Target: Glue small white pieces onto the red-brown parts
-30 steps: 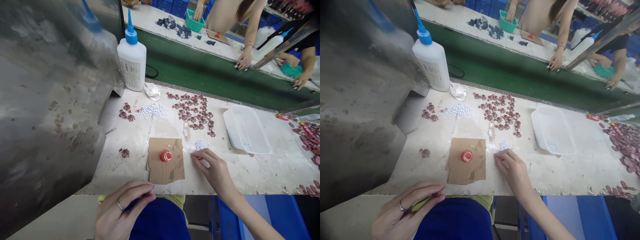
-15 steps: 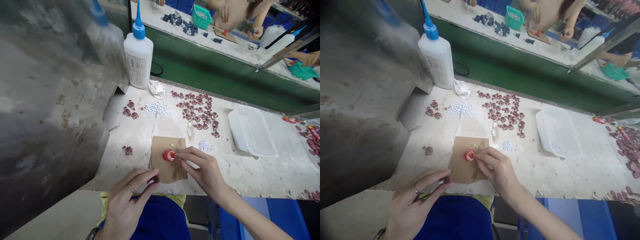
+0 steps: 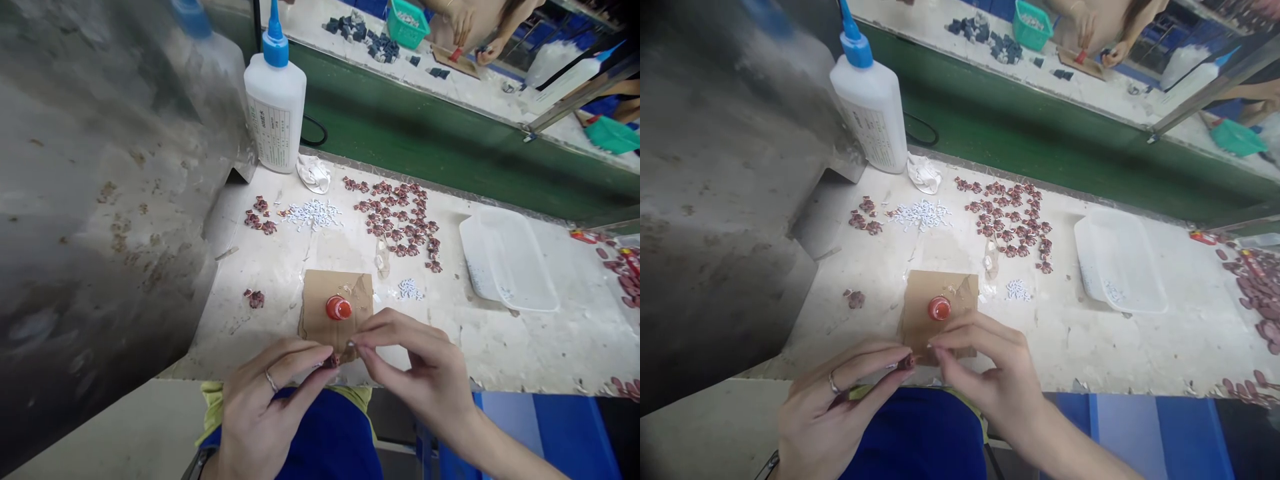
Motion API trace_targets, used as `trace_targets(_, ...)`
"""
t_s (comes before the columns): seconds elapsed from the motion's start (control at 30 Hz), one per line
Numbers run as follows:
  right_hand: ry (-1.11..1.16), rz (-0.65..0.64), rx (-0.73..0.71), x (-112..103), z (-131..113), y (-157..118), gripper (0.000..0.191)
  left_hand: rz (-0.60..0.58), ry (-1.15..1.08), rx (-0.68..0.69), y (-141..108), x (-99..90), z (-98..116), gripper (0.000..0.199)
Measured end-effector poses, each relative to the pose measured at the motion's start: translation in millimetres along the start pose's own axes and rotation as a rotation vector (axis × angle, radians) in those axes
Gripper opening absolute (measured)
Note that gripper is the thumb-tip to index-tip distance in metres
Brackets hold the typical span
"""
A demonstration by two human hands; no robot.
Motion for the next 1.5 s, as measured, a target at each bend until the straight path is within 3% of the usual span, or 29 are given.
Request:
trace_targets(0.33, 0.152, -0.006, 0.039, 10.6, -5.4, -0.9, 0.019, -0.017, -0.029, -0.034, 0.5, 1.4, -0.9, 0.018)
trace_targets(0.57, -0.026, -0.133, -0.115, 15.2, -19.4, -3.8, 0.028, -0.024, 0.015, 0.028, -0.7, 0.2, 1.8, 0.021)
trace_targets(0.77, -0.060, -0.176, -0.130, 15.5, -21.5, -3.0, 0.027, -0.024, 0.020, 0.028, 1.9, -1.2, 2.7, 0.019)
trace_targets(1.07, -0.353, -0.212, -0.333, 11.6, -44.3, -1.7, 0.025, -0.039, -0.048, 0.008, 8.0, -2.9, 9.4, 0.018)
trace_targets(1.27, -0.325, -0.235, -0.318, 6.7, -53.7, -2.2, 0.031, -0.016, -0.066, -0.031, 7.6, -7.6, 13.1, 0.019)
trace_targets(1.37, -0.309, -0.113, -0.178, -13.4, -43.7, -7.5, 0.044, 0.022, -0.071, -0.051, 4.2, -13.2, 14.6, 0.019)
trace_targets(1.5, -0.313, 0.250, 0.007, -59.2, -6.4, -25.9, 0.034, 0.018, -0.030, -0.004, 0.9, -17.8, 20.1, 0.027)
Point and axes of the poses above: each hand's wrist, its own y-axis towards the middle knuckle, its own x-axis out of the palm, z = x × y, the point moved 8 cm from there along y, towards the middle knuckle, and after that the axes turned 8 degrees about -x, right-handed, at the moved point
